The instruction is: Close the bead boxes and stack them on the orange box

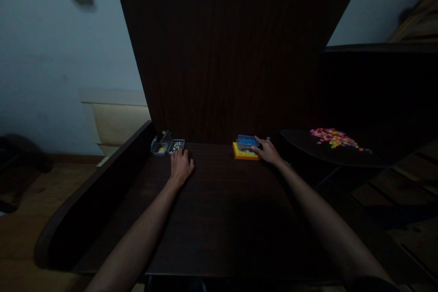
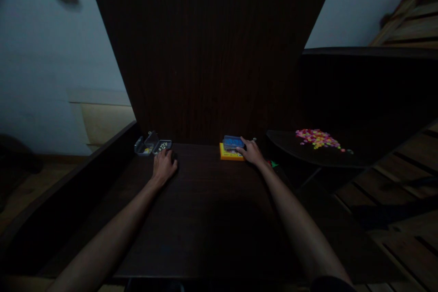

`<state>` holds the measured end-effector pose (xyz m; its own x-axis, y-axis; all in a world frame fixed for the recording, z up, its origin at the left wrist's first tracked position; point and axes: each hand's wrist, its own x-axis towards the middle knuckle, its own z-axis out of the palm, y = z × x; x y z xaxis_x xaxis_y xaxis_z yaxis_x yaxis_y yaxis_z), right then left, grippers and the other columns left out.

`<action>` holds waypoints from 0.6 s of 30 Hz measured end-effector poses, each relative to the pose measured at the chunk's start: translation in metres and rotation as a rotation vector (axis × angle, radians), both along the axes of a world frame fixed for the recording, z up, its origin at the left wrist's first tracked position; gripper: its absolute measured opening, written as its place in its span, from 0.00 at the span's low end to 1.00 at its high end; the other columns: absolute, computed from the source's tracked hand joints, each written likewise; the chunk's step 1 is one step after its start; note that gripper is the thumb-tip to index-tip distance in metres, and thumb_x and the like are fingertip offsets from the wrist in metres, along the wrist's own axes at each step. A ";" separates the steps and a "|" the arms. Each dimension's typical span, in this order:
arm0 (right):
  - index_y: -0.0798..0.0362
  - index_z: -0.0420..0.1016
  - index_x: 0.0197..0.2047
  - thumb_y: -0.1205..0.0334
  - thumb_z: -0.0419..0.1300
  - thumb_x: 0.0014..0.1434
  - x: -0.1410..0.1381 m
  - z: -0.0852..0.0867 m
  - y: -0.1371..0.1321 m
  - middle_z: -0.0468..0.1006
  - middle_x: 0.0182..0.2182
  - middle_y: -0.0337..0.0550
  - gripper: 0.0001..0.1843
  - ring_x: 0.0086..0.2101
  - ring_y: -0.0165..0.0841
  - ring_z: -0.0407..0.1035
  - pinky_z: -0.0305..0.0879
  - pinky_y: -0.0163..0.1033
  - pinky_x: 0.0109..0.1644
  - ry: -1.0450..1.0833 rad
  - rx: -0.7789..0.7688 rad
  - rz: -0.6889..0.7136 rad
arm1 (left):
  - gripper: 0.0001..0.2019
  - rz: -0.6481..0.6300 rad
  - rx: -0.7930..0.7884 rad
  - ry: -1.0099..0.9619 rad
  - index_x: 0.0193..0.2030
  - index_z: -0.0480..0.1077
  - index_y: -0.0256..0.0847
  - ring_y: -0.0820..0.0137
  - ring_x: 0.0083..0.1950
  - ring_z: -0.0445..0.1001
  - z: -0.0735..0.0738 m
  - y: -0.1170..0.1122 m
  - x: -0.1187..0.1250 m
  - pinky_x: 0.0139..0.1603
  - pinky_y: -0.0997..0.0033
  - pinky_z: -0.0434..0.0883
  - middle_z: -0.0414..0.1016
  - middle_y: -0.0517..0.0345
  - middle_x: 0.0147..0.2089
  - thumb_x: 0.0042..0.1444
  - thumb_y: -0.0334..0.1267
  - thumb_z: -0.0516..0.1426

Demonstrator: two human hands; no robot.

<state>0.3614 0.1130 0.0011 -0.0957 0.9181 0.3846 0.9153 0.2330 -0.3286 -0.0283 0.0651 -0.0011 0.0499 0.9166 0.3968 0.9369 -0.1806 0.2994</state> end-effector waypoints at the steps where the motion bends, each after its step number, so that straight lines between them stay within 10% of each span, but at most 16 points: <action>1: 0.58 0.64 0.66 0.51 0.57 0.60 0.000 0.000 0.001 0.74 0.55 0.56 0.34 0.56 0.50 0.66 0.58 0.57 0.63 -0.004 0.003 0.008 | 0.15 -0.002 0.000 -0.011 0.49 0.69 0.35 0.45 0.59 0.67 0.000 0.000 0.000 0.60 0.43 0.62 0.68 0.35 0.58 0.56 0.35 0.51; 18: 0.56 0.65 0.65 0.51 0.57 0.61 0.003 0.006 0.003 0.74 0.55 0.55 0.31 0.56 0.48 0.66 0.55 0.57 0.64 -0.039 -0.008 0.009 | 0.17 0.052 0.009 0.034 0.52 0.69 0.37 0.47 0.58 0.67 -0.003 0.002 0.001 0.57 0.45 0.66 0.67 0.38 0.58 0.57 0.36 0.53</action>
<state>0.3641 0.1161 0.0071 -0.1191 0.9200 0.3733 0.9253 0.2393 -0.2944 -0.0270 0.0672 -0.0039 0.0161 0.9146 0.4041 0.9548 -0.1340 0.2654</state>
